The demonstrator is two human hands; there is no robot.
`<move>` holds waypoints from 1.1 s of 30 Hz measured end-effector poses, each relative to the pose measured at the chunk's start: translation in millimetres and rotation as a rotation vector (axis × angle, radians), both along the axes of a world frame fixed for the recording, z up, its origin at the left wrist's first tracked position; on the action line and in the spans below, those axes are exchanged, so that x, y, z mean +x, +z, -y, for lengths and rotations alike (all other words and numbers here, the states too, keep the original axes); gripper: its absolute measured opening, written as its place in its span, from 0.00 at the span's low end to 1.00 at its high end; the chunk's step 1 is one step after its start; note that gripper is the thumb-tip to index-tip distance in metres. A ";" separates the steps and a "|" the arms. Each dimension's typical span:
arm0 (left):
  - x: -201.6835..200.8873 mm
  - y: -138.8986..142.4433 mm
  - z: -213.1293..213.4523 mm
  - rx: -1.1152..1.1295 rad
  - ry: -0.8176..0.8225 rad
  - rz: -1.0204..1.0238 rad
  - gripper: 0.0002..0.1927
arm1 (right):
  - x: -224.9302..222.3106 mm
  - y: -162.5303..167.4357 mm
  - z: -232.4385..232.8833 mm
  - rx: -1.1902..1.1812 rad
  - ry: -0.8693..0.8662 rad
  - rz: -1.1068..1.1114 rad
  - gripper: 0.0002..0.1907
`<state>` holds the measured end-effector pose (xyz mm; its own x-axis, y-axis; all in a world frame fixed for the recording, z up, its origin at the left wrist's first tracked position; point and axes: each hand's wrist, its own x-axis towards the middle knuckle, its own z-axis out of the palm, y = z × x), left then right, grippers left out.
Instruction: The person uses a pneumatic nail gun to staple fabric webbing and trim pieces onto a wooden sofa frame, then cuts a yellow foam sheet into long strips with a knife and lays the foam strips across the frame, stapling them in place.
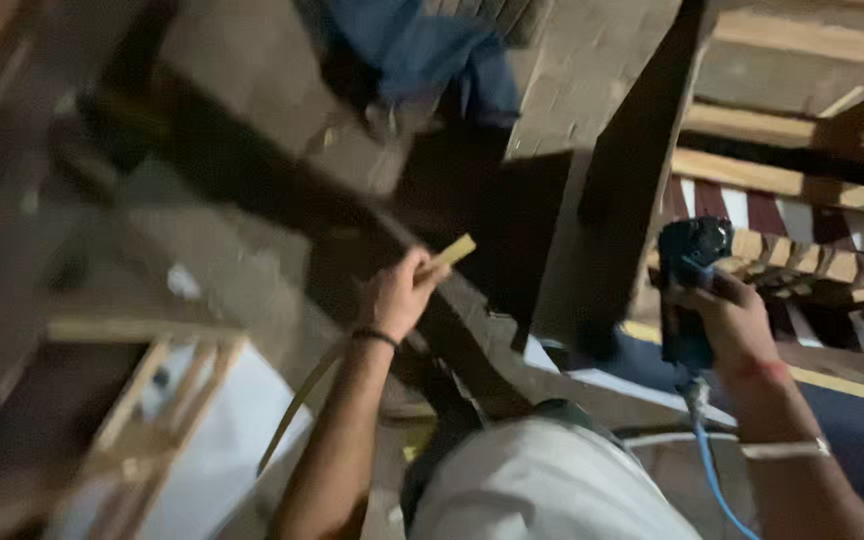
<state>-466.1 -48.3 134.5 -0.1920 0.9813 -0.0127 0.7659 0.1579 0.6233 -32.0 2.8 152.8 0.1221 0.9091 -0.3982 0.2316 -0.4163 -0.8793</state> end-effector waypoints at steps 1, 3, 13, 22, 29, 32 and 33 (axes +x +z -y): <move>-15.4 5.9 -15.4 0.087 -0.056 -0.006 0.18 | -12.9 11.3 -3.8 0.005 -0.041 -0.080 0.13; -39.5 15.8 -41.6 0.182 -0.182 -0.031 0.14 | -28.5 33.2 -5.0 0.073 -0.103 -0.161 0.13; -87.2 50.7 -224.9 0.476 -0.600 -0.320 0.08 | -62.1 57.6 -8.7 0.005 -0.426 -0.119 0.17; -86.7 30.1 -406.8 0.183 -0.630 -0.412 0.07 | -14.1 29.2 -133.5 0.000 -0.316 0.100 0.25; -44.8 -24.5 -563.7 -0.098 -0.405 -0.529 0.38 | 34.1 44.0 -261.4 0.030 -0.371 0.188 0.29; 5.6 -69.8 -607.8 -0.020 -0.748 -0.122 0.29 | 37.1 51.2 -287.9 -0.019 -0.443 0.202 0.27; 29.7 -84.7 -618.9 -0.081 -0.758 -0.090 0.29 | 37.9 52.0 -296.9 -0.041 -0.482 0.177 0.29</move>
<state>-436.5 570.5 49.8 0.5291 0.8419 -0.1060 0.7303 -0.3881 0.5622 6.0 299.7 204.8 0.5923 0.7170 -0.3676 0.1488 -0.5457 -0.8246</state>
